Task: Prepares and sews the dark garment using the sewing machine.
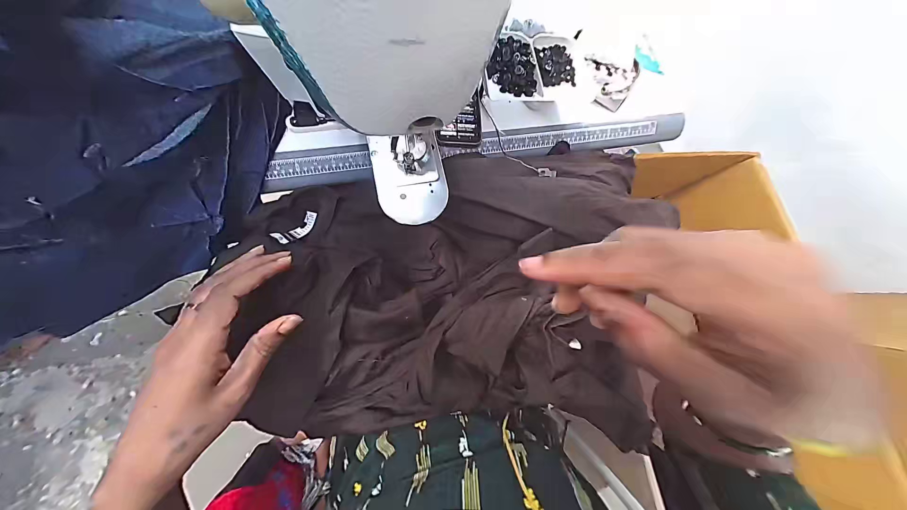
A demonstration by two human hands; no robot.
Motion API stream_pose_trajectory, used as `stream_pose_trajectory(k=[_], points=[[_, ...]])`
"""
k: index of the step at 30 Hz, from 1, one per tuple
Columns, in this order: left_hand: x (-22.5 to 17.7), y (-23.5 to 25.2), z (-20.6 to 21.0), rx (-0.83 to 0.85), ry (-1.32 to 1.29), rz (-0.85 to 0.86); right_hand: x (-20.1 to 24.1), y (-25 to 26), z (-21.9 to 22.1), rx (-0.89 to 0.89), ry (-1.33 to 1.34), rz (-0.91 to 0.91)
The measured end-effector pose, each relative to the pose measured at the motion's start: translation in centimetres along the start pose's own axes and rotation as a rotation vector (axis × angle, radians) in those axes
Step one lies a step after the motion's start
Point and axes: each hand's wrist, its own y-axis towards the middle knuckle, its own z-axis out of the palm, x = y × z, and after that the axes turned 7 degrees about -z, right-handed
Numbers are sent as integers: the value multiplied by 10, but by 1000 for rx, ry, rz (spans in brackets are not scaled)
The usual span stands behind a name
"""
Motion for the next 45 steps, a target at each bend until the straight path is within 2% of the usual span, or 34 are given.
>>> stream_pose_trajectory(k=[2,4,6,7,9,11,13,15,16,19,21,25,27,30,32,34,36,38,39,42,45], points=[[4,-4,0,-11,-3,-11,-35,-29,5,107,162,170],[2,-7,7,5,-24,20,-59,-53,17,180,-42,544],[-10,-3,21,46,-49,100,-77,-65,33,394,-225,967],[-19,-1,30,67,-64,143,-88,-71,42,512,-233,1100],[-43,-1,52,123,-109,194,-105,-86,57,590,-136,1181],[-71,-6,78,189,-140,216,-109,-96,63,511,11,1152],[-94,-13,104,239,-75,245,-107,-101,61,317,169,1084],[-98,-14,125,168,-39,230,-101,-103,56,165,278,972],[-95,-9,126,136,-87,176,-97,-103,53,148,294,893],[-73,18,90,68,-485,-31,-89,-99,54,247,198,645],[-63,24,57,78,-718,-154,-87,-94,68,234,94,522],[-49,12,24,62,-814,-258,-82,-66,99,63,37,378],[-40,4,15,64,-713,-240,-76,-50,104,1,124,318],[-30,-3,-1,-64,-227,-190,-62,-25,96,-119,256,238],[-44,2,-7,-112,-49,-5,-44,-7,86,-153,190,134],[-82,8,-7,-28,-218,212,-12,13,76,-158,117,-43],[-119,13,-2,40,-608,324,24,28,62,-186,162,-166],[-133,21,-5,174,-868,291,39,33,51,-208,184,-139],[-130,27,-3,210,-884,224,32,33,52,-204,159,-88],[-95,48,19,256,-699,-73,-25,26,89,-255,162,135],[-76,63,35,133,-572,-169,-53,18,112,-278,239,258]])
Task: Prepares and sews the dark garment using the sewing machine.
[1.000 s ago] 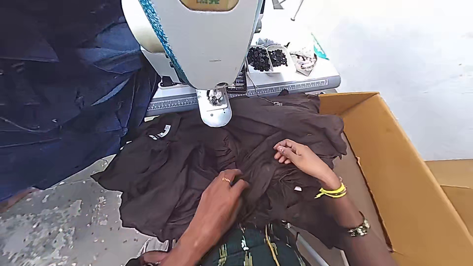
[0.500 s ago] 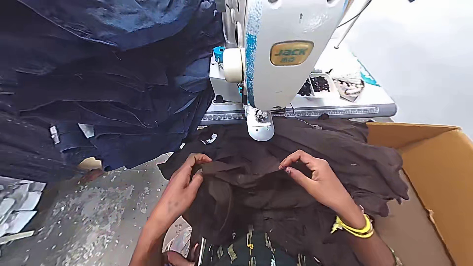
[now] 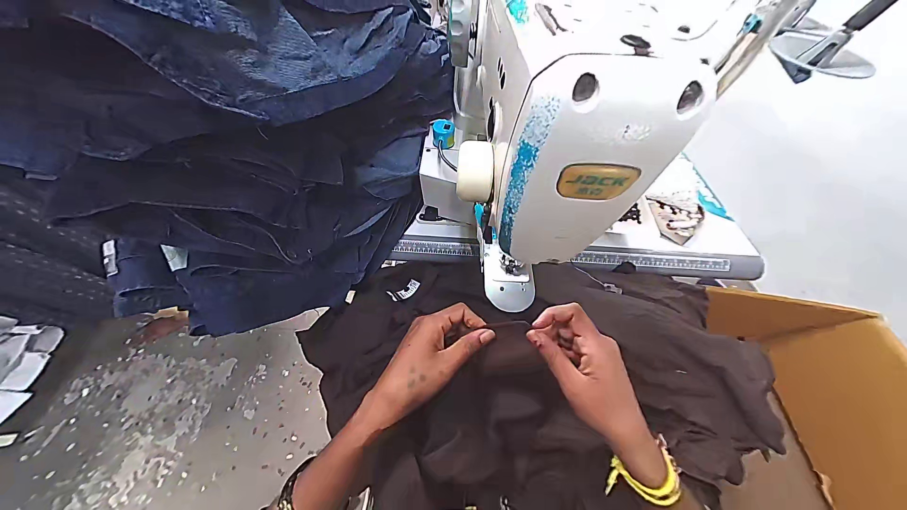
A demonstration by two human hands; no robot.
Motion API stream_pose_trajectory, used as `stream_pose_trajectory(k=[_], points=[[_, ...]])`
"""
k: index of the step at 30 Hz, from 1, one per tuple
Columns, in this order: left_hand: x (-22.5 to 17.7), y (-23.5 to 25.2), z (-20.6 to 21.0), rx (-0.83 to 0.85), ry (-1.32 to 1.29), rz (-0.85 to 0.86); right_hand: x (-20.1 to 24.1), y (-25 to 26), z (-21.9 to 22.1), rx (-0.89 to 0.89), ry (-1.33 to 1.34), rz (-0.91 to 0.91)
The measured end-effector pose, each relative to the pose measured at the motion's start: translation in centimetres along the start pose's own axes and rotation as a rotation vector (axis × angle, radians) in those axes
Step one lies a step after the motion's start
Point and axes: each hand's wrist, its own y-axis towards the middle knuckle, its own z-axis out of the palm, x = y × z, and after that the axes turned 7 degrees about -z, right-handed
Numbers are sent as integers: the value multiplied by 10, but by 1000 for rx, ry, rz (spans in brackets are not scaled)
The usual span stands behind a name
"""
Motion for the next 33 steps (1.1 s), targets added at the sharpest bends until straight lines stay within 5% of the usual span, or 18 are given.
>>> stream_pose_trajectory(k=[10,22,25,29,33], points=[[-17,68,-15,15,-64,-197,-30,36,5,-115,78,139],[-17,78,-17,19,-103,-171,-39,36,4,-81,61,123],[-14,74,-18,29,-50,-199,-52,50,-25,-93,-210,167],[-13,73,-16,33,0,-200,-93,78,-69,-264,-767,-1],[-9,73,-14,9,-32,-178,-116,100,-78,-94,-881,2]])
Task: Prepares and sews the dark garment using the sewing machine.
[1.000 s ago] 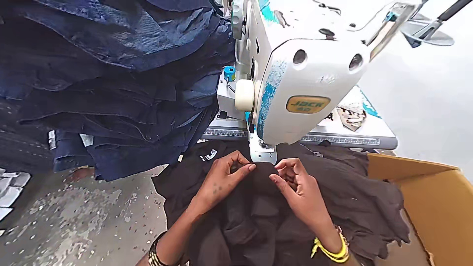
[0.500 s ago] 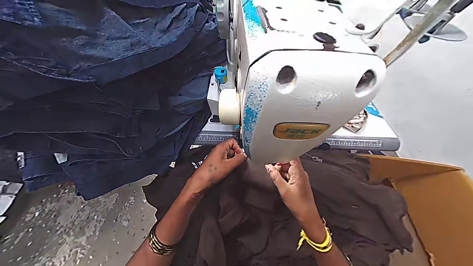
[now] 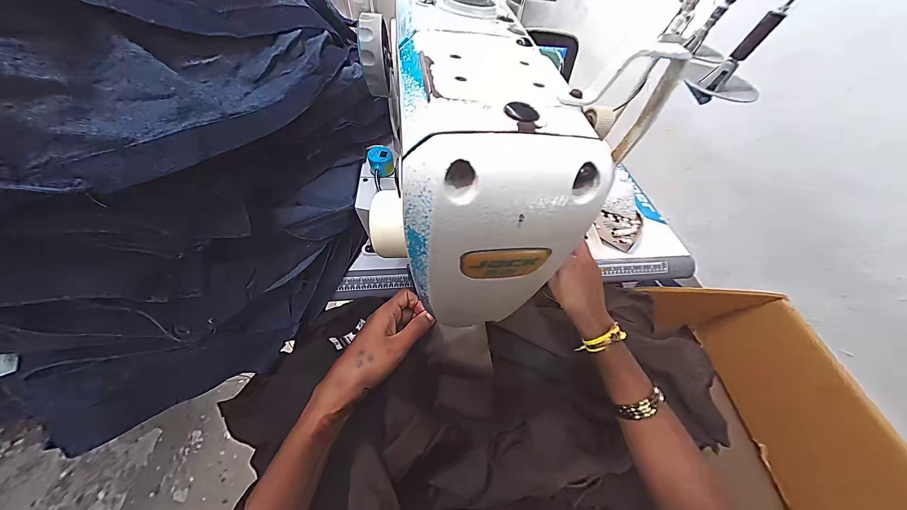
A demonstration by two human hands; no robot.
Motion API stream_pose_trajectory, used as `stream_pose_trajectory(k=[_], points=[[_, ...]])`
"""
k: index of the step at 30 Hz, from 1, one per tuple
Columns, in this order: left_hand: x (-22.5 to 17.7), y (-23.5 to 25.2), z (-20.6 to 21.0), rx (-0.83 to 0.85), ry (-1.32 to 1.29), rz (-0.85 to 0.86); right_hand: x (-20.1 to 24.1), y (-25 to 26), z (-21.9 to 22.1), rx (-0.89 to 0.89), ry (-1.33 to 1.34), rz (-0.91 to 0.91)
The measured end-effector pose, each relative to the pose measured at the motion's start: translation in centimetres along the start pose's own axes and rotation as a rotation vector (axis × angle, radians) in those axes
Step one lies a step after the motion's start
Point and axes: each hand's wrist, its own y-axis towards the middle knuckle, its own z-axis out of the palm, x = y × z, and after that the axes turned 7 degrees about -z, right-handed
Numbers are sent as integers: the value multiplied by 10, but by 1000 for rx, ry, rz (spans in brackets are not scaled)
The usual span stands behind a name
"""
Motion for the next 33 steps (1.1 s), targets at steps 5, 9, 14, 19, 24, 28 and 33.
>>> stream_pose_trajectory(k=[5,9,14,19,24,28,33], points=[[2,-3,4,-25,-31,23,-5,8,11,84,-27,-92],[2,-5,4,-32,-48,30,-6,0,5,-53,105,-92],[6,-1,5,-63,-10,37,7,-7,-21,-73,385,162],[18,-30,13,-134,398,465,43,-3,-40,13,574,52],[24,-64,5,118,456,628,94,-29,-23,-240,154,-752],[21,-53,1,70,283,391,108,-19,-19,-227,9,-756],[9,-38,-2,72,41,54,94,-41,-30,-142,516,-488]])
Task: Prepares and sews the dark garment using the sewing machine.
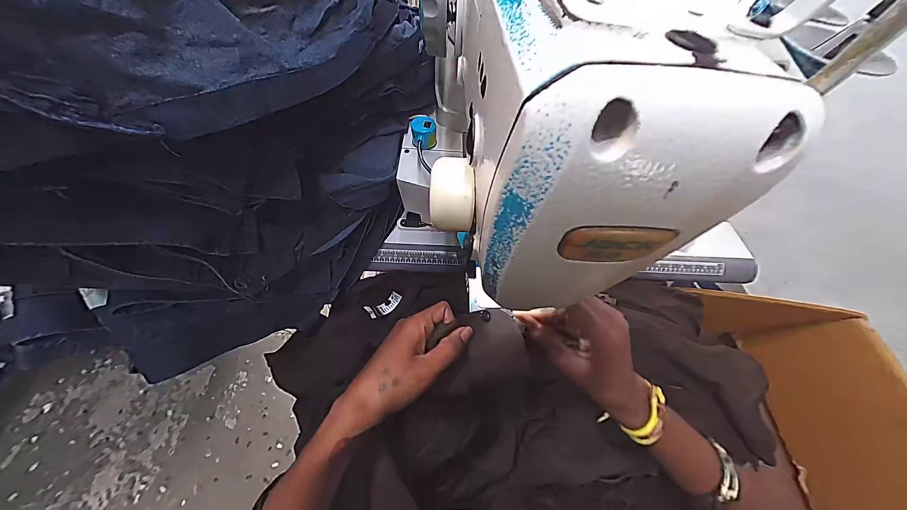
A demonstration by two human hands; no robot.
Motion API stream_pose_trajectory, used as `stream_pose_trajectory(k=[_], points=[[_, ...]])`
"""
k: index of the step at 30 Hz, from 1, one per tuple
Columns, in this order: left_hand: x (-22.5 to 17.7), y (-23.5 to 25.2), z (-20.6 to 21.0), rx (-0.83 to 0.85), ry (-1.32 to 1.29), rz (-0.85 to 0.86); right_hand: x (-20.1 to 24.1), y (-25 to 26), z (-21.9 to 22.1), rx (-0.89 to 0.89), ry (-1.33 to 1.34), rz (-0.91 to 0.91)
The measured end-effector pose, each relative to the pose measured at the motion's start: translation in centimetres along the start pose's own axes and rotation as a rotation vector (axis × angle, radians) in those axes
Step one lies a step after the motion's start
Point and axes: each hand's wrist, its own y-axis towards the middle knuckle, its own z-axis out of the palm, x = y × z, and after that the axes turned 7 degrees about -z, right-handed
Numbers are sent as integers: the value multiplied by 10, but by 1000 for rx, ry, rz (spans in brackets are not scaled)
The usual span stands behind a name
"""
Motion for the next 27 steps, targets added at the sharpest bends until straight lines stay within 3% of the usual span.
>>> stream_pose_trajectory(k=[4,8,14,20,23,27], points=[[-7,25,-4,-52,-29,-44,26,-30,10,4,-91,-109],[-20,43,-7,-133,34,-28,23,-44,20,-15,-162,-93],[-12,24,-7,-124,99,15,34,-52,20,-35,-119,-89],[1,2,9,-600,255,-33,33,-45,32,37,-137,-129],[1,17,7,-519,216,30,28,-42,32,31,-234,-91],[-11,38,-5,-189,117,48,28,-47,20,36,-367,-4]])
